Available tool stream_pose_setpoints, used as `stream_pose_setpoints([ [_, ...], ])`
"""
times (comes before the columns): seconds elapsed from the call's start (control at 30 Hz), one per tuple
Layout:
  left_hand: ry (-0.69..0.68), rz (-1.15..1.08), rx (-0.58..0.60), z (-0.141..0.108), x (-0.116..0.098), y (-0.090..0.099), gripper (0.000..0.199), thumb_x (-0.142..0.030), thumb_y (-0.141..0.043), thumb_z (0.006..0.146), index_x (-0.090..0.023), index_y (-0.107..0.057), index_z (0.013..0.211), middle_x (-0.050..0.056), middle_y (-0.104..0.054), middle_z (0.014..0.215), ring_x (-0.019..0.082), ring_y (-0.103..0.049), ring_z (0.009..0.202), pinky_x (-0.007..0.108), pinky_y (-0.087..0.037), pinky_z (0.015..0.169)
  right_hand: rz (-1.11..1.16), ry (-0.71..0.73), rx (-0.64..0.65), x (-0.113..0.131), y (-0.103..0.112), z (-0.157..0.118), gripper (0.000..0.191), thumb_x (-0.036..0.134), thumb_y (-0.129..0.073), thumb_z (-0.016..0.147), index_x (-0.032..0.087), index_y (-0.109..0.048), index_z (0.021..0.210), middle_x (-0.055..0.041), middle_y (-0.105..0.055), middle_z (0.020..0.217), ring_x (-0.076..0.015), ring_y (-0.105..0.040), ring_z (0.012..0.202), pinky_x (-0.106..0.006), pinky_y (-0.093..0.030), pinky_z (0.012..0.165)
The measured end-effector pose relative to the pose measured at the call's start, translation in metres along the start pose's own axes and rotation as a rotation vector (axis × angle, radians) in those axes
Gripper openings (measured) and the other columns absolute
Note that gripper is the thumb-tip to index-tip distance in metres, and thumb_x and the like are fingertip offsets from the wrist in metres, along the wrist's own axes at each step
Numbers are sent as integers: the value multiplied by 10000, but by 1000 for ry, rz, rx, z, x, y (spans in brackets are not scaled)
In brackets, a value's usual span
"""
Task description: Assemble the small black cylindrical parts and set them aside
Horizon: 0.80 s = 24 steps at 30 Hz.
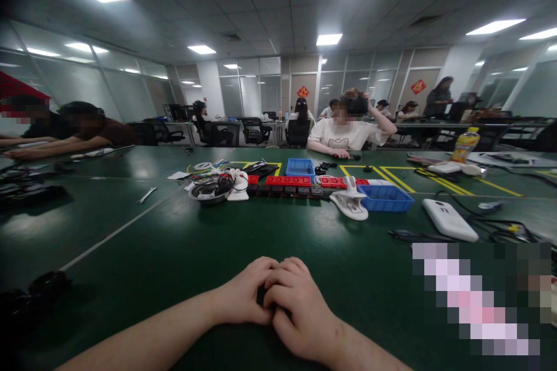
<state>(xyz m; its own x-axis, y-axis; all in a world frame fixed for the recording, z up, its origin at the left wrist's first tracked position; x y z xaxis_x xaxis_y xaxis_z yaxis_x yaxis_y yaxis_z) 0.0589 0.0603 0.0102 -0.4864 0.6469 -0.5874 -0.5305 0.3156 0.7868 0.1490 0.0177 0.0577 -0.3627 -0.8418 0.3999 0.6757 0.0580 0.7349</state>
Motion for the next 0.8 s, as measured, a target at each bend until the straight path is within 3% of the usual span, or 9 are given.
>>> stream_pose_setpoints([
  [0.13, -19, 34, -22, -1, -4, 0, 594, -319, -745, 534, -235, -505, 1071, 27, -482, 1077, 233, -438, 1020, 366, -338, 942, -17, 0, 21, 2, 1, -1, 263, 139, -445, 704, 209, -516, 948, -37, -566, 951, -196, -492, 947, -426, -268, 955],
  [0.23, 44, 82, -90, -2, -7, 1, 677, -448, -737, 513, -199, -461, 1080, 53, -485, 1044, 251, -454, 983, 461, -274, 983, -62, -98, -63, -8, 2, -2, 289, 337, -518, 752, 177, -486, 990, -79, -537, 980, -226, -485, 925, -415, -353, 868],
  [0.37, 172, 165, -209, -4, -11, 3, 672, -508, -739, 455, -171, -467, 969, 52, -487, 941, 255, -464, 932, 537, -160, 1014, -149, -261, -132, -23, -1, -4, 413, 520, -567, 703, 167, -486, 901, -71, -517, 876, -220, -485, 794, -376, -411, 711],
  [0.57, 208, 225, -211, -4, -10, -3, 514, -478, -710, 494, -181, -498, 855, 26, -482, 862, 230, -469, 868, 515, -173, 1016, -205, -369, -40, -29, -8, -4, 258, 333, -643, 671, 180, -469, 784, -36, -506, 785, -194, -463, 726, -343, -399, 661],
  [0.7, 195, 193, -181, -3, -6, -2, 471, -389, -724, 490, -184, -512, 857, 11, -484, 856, 210, -476, 850, 487, -185, 1021, -159, -359, -34, -29, -7, -3, 211, 263, -627, 667, 186, -471, 786, -30, -514, 794, -190, -468, 742, -340, -397, 678],
  [0.8, 117, 103, -103, -1, -6, 0, 490, -335, -738, 492, -204, -539, 921, 19, -489, 944, 213, -470, 900, 410, -318, 957, -78, -290, -19, -24, -7, -2, 160, 208, -572, 683, 189, -489, 819, -38, -527, 837, -193, -480, 790, -351, -397, 720],
])
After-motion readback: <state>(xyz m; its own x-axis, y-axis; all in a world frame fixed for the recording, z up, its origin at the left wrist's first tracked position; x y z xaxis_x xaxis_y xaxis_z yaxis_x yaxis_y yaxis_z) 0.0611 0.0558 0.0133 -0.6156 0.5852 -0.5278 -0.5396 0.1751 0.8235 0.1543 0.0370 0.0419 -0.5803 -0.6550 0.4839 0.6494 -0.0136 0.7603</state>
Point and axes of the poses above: each hand's wrist, its own z-axis towards the middle knuckle, its own y-axis out of the back of the hand, x = y × z, the point moved 6 cm from there along z, towards the middle knuckle
